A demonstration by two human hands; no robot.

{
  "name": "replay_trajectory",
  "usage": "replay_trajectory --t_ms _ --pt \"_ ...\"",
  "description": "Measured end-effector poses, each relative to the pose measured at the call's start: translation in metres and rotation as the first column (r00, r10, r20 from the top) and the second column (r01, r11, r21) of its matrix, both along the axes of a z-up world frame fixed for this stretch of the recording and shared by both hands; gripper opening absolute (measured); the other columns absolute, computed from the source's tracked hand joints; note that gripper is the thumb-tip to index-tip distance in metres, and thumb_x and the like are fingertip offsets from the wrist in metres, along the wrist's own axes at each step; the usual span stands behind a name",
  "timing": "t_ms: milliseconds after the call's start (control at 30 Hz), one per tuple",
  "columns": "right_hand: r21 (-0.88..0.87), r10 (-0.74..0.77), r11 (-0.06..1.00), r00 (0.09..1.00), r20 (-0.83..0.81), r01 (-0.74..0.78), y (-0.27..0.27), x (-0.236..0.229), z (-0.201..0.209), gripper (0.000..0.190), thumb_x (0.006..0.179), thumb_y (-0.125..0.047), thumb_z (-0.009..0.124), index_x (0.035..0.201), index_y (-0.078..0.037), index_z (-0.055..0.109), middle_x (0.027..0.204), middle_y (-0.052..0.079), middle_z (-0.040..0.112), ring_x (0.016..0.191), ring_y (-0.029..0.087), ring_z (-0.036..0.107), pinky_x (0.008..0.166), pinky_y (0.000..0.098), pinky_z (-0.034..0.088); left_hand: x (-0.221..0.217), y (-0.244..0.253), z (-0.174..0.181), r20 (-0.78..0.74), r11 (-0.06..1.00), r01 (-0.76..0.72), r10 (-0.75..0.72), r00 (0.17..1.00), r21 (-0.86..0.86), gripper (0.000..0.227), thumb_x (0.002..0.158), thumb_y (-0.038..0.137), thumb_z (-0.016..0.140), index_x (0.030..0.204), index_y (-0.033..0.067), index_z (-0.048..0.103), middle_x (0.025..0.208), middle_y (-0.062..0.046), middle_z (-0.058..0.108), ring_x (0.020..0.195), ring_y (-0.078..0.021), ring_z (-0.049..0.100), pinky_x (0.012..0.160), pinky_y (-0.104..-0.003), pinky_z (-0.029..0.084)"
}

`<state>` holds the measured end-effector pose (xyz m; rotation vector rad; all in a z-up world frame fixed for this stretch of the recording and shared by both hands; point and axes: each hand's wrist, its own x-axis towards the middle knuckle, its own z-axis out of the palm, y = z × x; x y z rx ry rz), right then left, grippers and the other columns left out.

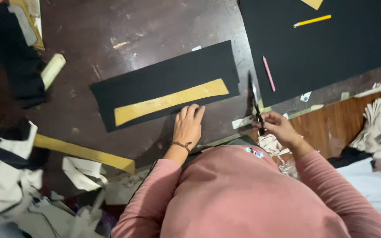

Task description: The person places a yellow pattern on a black fabric sheet and uses scissors to cut along the pattern's edge. After cutting, the person removes the pattern and sets the cut fabric piece aside on the table.

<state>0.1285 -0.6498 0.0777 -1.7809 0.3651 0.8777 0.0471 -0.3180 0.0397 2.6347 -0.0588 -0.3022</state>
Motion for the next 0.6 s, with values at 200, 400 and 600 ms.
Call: replay_trajectory --t_ms 200,400,600 --pt "0.185 0.426 0.895 0.901 -0.084 -0.406 -0.111 0.131 -0.047 0.028 0.088 -0.008 0.065 0.115 0.001 0.066 0.088 0.012 0.077 0.071 0.020 0.069 0.060 0.0319 0.055 0.025 -0.058 0.029 -0.319 0.965 -0.175 0.232 0.919 0.195 0.068 0.092 0.019 0.063 0.156 0.0239 0.042 0.151 -0.009 0.043 0.141 -0.0319 0.039 0.112 -0.050 0.036" --pt "-0.133 0.809 0.554 0.569 -0.144 -0.822 -0.065 0.266 -0.014 0.052 0.069 -0.045 0.090 0.105 -0.010 0.074 0.084 0.012 0.080 0.077 0.027 0.071 0.070 0.0404 0.056 0.018 -0.085 0.003 -0.205 0.917 -0.320 0.370 0.906 0.240 0.068 0.087 0.018 0.067 0.152 0.0220 0.047 0.150 -0.009 0.040 0.142 -0.0322 0.035 0.113 -0.051 0.034" --pt "-0.325 0.939 0.083 0.183 -0.291 -0.942 -0.031 0.312 -0.028 0.068 0.059 -0.077 0.081 0.101 -0.023 0.074 0.089 0.001 0.081 0.091 0.027 0.076 0.084 0.0396 0.055 0.051 -0.113 0.005 -0.183 0.915 -0.358 0.390 0.902 0.187 0.067 0.091 0.016 0.061 0.155 0.0250 0.044 0.152 -0.008 0.038 0.142 -0.0309 0.035 0.113 -0.051 0.034"
